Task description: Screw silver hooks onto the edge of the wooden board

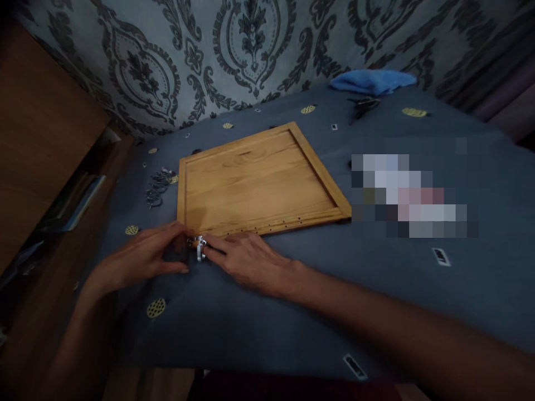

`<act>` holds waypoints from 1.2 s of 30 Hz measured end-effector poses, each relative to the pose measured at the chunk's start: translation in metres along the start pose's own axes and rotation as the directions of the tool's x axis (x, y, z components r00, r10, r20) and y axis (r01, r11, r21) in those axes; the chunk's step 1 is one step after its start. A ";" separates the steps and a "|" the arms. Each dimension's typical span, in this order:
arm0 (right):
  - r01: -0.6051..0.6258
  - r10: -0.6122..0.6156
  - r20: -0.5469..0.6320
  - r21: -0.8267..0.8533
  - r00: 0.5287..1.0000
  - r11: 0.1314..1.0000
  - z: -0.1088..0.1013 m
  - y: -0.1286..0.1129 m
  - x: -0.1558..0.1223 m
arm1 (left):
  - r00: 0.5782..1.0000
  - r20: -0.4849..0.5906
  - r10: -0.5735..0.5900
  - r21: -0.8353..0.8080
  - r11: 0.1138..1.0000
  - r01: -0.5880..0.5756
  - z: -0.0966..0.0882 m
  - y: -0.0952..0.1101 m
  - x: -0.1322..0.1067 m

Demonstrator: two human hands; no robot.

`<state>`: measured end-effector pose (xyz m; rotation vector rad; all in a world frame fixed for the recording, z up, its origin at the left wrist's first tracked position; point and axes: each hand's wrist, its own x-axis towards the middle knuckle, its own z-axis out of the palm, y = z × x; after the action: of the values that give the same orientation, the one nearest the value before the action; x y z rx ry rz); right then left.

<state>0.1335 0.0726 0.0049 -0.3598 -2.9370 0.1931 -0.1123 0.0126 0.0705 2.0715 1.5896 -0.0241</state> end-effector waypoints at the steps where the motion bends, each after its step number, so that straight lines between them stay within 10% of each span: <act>1: -0.001 0.001 0.003 -0.005 1.000 1.000 0.000 0.000 0.000 | 1.000 -0.013 0.000 -0.002 1.000 0.000 0.001 0.000 0.000; 36: 0.015 -0.013 -0.058 0.028 0.998 1.000 0.002 0.001 -0.001 | 0.994 -0.111 0.001 0.104 0.994 0.011 0.011 0.021 0.009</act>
<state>0.1339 0.0729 0.0024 -0.3348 -2.8762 0.2181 -0.0871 0.0119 0.0664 2.1826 1.6927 0.0058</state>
